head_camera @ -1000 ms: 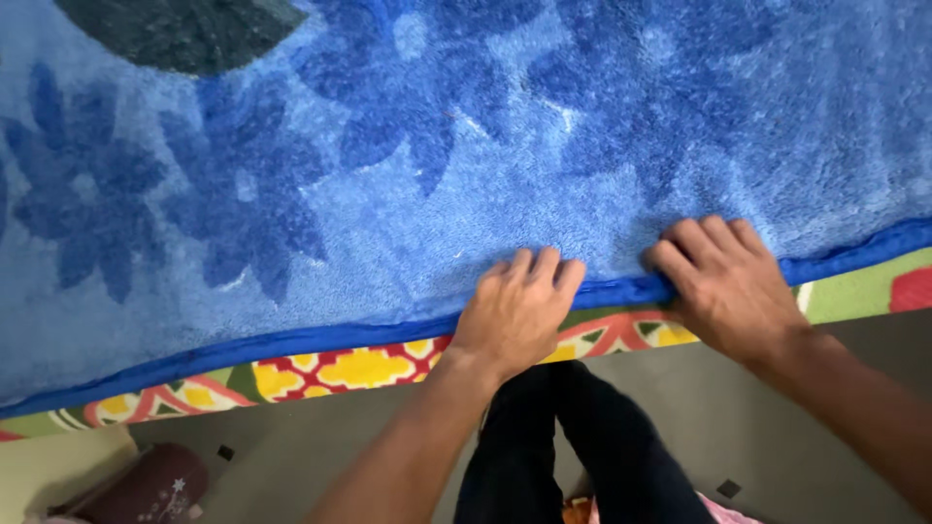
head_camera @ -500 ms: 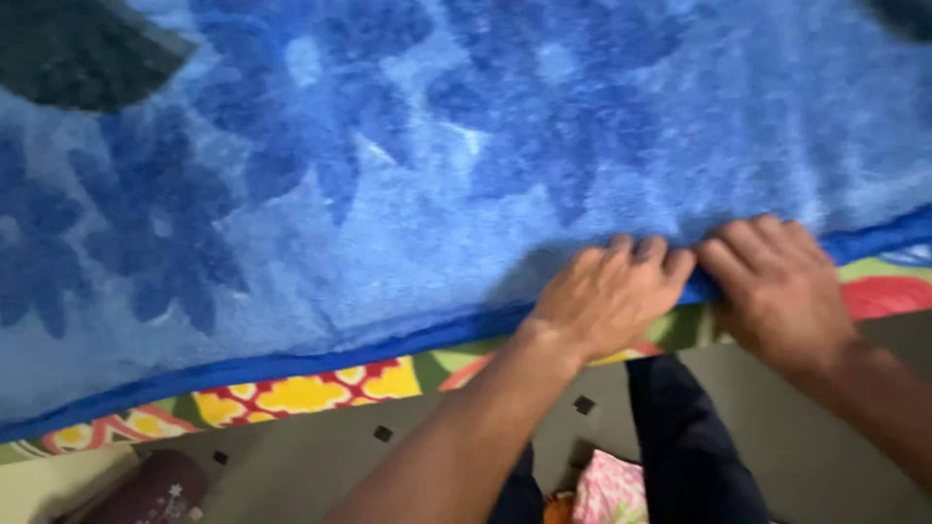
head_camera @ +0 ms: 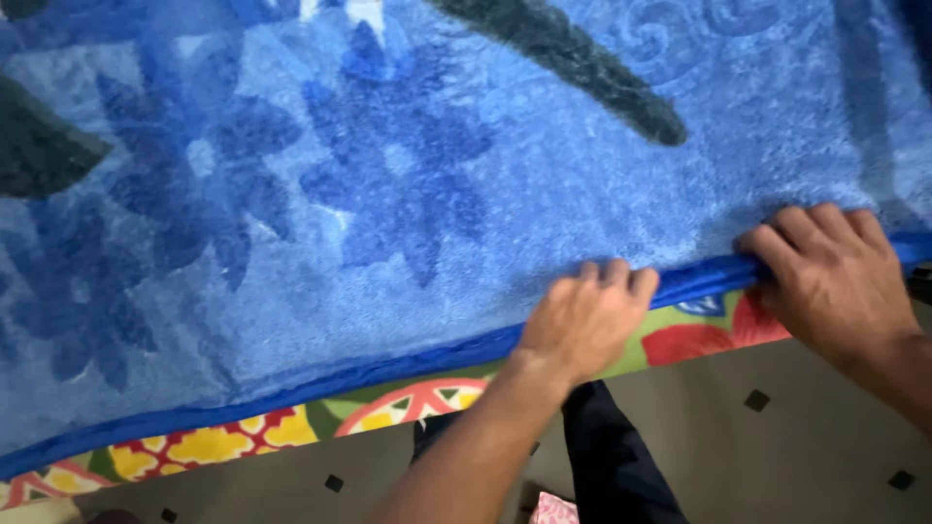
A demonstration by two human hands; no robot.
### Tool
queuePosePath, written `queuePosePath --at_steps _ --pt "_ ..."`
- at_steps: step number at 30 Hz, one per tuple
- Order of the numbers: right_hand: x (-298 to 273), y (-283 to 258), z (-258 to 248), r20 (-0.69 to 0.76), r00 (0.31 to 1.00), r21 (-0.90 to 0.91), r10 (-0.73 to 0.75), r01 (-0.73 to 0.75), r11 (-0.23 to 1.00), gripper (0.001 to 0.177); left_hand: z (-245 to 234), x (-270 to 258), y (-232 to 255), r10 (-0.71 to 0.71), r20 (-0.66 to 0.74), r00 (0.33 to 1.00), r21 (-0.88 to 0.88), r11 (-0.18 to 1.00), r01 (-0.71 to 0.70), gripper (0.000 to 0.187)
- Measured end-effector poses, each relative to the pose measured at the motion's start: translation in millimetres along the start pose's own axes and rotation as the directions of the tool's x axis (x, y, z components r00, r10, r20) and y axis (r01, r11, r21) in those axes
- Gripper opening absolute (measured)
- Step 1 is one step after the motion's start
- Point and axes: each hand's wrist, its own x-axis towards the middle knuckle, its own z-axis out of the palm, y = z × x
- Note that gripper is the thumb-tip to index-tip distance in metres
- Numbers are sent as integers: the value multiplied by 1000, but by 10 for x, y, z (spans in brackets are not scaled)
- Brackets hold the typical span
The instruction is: The person smooths a blue floral blanket on a bed, then folds a blue towel and a patterned cloth on the floor. The person places the folded items on the bed.
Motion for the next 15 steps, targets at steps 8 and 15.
queuePosePath --at_steps 8,15 --pt "-132 409 238 -220 974 210 -59 106 972 39 -3 242 120 32 81 996 -47 999 -28 44" --pt "-295 1018 947 -244 970 104 15 11 995 39 216 686 470 27 40 999 -70 997 -24 30"
